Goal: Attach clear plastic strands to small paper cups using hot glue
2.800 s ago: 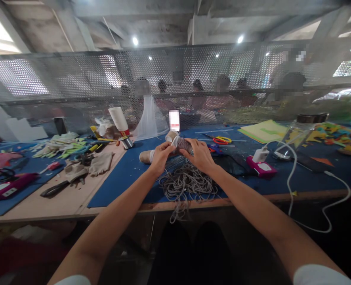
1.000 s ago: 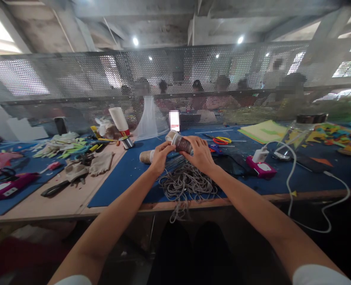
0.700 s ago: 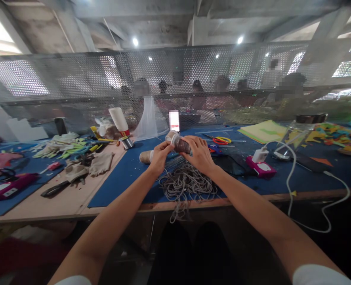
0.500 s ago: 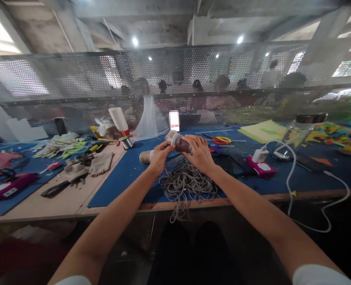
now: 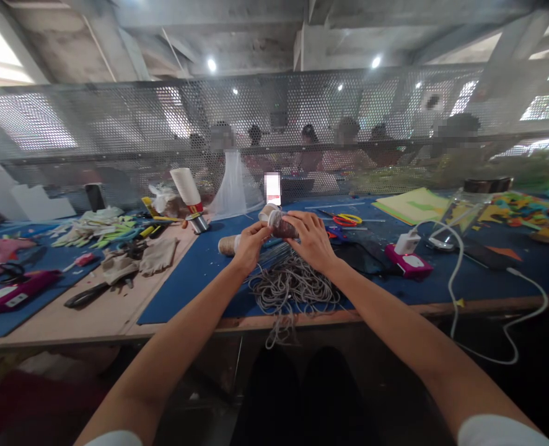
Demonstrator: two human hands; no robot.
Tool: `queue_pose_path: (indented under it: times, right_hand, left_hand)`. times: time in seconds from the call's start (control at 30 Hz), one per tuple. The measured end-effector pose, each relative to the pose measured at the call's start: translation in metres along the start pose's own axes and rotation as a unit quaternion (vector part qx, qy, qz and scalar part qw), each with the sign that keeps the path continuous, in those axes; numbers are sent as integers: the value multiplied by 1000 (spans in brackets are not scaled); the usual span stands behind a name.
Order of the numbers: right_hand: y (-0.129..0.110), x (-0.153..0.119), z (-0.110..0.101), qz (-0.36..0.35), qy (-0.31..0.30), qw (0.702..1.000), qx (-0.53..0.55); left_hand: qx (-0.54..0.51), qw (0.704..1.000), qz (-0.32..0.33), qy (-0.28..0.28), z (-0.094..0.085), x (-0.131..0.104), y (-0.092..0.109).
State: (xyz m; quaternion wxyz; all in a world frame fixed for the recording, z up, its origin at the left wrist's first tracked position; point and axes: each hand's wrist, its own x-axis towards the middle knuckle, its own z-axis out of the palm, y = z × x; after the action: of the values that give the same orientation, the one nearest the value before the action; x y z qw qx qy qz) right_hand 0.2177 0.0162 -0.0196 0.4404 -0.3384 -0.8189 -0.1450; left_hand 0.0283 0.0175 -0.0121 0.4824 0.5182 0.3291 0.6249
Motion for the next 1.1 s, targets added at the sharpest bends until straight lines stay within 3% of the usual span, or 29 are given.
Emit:
queue_pose_path:
  times: [0.4,0.67,0.9,1.1]
  right_hand:
    - [-1,1,0,-17,-14,1000,-7]
    - [-2,1,-1,-8,-18,1000,1]
    - [5,0,9,46,-4,998,42]
    - [6,0,9,26,3,999,42]
  left_hand:
    - [-38,999,-9,22,-3,3,-2]
    - [11,1000,-5,4,-3,1,-1]
    - [48,999,24,-7,-4,1,-2]
    - [18,999,19,-20,-2,-1,2]
